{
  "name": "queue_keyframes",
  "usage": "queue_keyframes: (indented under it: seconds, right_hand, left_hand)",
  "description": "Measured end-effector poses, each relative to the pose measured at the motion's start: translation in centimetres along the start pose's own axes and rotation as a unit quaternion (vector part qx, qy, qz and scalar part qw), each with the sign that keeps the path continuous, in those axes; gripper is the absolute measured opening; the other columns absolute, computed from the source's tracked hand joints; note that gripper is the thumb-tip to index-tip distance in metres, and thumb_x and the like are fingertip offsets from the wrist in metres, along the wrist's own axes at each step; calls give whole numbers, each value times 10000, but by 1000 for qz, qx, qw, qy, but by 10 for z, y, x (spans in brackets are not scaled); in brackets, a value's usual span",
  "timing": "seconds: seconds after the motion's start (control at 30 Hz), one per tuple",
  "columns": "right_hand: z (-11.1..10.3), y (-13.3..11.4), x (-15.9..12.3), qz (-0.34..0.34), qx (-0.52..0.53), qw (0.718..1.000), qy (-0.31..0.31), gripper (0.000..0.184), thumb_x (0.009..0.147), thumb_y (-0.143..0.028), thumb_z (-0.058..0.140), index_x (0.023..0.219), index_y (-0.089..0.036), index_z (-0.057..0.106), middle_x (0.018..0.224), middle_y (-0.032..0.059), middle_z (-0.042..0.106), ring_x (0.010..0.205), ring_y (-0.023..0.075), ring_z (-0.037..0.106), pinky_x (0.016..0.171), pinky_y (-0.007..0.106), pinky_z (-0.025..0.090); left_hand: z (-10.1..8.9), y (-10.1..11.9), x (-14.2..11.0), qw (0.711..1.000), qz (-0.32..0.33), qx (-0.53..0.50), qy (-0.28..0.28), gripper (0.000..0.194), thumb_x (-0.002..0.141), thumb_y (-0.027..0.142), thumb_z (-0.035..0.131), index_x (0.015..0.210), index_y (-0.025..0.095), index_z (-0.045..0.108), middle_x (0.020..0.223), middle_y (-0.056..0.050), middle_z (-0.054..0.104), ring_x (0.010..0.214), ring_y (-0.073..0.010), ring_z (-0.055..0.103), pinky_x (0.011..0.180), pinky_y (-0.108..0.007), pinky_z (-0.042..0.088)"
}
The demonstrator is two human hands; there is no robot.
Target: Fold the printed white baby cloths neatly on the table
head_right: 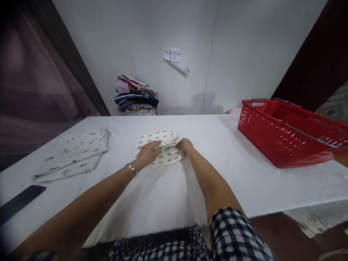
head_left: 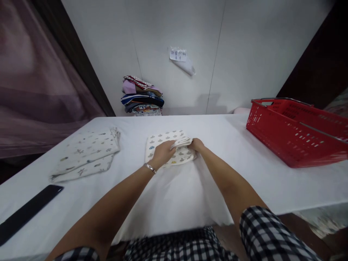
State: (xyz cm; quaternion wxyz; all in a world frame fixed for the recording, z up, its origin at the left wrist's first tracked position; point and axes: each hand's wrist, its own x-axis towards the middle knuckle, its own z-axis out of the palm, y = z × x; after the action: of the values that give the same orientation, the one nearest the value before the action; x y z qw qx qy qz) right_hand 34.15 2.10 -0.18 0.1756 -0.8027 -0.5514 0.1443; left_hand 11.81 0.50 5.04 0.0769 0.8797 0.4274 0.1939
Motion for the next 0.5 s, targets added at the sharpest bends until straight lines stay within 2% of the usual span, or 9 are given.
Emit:
queue_keyframes:
  seconds: [0.1,0.23,0.37,0.5]
  right_hand:
    - [0,-5,6,-8,-13,1000,-23,280,721,-328,678,937,-154,717,1004,137,706,929,239,656,741,261,469]
    - [1,-8,9,-25,-10,1000,-2,282,828,-327,561,1049,-184,665,1125,115,668,1041,222,611,806,255,448]
    - [5,-6,11,-22,-5,1000,8,273,873,-356,486,1023,-197,650,1109,100,670,1017,222,613,775,253,444]
    - [9,-2,13,-3,-9,1000,16,263,879,-315,446,1010,-185,633,1079,114,671,955,218,625,727,254,438]
  left_hand:
    - [1,-1,-1,1000,0,-1,-5,339,859,284,484,1181,295,589,1151,16,660,1014,-194,607,817,-291,483]
    - [5,-3,-1,1000,19,11,-10,338,867,285,477,1189,298,579,1159,18,652,1036,-187,596,826,-285,476]
    - [8,-2,-3,998,43,31,-19,316,871,275,468,1163,281,588,1117,4,661,1018,-188,593,793,-285,470]
    - [11,0,-6,997,53,43,-32,333,877,267,461,1193,278,565,1113,2,659,1019,-190,585,774,-288,469]
